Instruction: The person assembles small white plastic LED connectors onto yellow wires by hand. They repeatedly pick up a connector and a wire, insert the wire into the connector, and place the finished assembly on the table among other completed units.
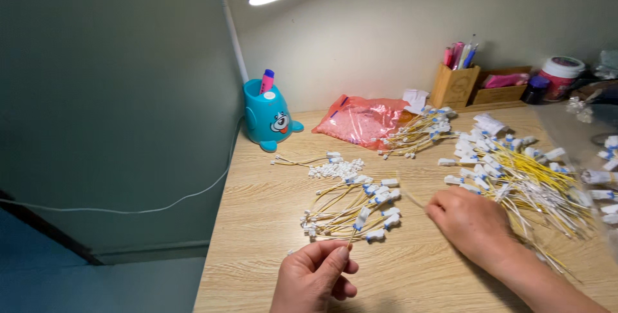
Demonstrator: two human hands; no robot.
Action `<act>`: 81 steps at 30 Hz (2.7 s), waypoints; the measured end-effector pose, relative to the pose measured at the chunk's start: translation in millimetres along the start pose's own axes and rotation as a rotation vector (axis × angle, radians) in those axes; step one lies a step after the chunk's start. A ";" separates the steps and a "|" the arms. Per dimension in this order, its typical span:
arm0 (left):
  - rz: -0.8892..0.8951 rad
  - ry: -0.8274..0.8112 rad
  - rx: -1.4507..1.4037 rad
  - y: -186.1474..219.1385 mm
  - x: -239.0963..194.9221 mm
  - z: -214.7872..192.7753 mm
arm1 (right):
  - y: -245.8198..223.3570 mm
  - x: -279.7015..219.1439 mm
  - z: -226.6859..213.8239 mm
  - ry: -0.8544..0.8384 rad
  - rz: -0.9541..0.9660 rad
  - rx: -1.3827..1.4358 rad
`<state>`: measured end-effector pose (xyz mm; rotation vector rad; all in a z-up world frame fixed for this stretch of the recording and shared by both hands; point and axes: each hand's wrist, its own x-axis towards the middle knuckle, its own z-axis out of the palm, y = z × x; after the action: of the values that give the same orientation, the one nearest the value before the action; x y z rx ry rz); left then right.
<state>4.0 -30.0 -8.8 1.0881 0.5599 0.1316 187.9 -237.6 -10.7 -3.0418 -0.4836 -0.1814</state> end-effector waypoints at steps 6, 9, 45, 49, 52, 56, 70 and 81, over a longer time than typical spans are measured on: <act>-0.108 -0.053 -0.023 16.7 -11.0 -3.3 | 45.9 5.1 -12.5 0.000 0.202 -0.186; -0.128 -0.071 -0.019 21.0 -16.7 0.7 | 53.9 -4.3 -14.7 0.080 0.104 -0.259; 0.333 -0.382 1.129 15.9 -9.9 -26.0 | -80.8 -58.0 -71.4 -0.676 -0.400 0.404; 0.285 -0.318 1.101 29.7 -7.1 -35.2 | -66.1 -46.4 -59.0 -0.668 -0.261 0.579; 0.181 -0.305 1.018 48.6 -13.9 -40.3 | -51.0 -39.6 -57.3 -0.623 -0.123 0.574; 0.066 -0.246 1.123 53.6 -16.5 -38.3 | -32.2 -35.5 -28.0 -0.630 -0.182 0.585; 0.040 -0.122 0.583 40.9 -9.2 -30.9 | -45.9 -42.5 12.5 0.025 -0.616 0.282; 0.104 -0.101 0.444 24.6 -1.0 -31.8 | -105.0 -68.6 13.5 -0.106 -0.634 0.957</act>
<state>-8.3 6.7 2.0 1.5481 0.4514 0.0416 91.8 -157.9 -28.7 -1.9083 -1.1270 0.1552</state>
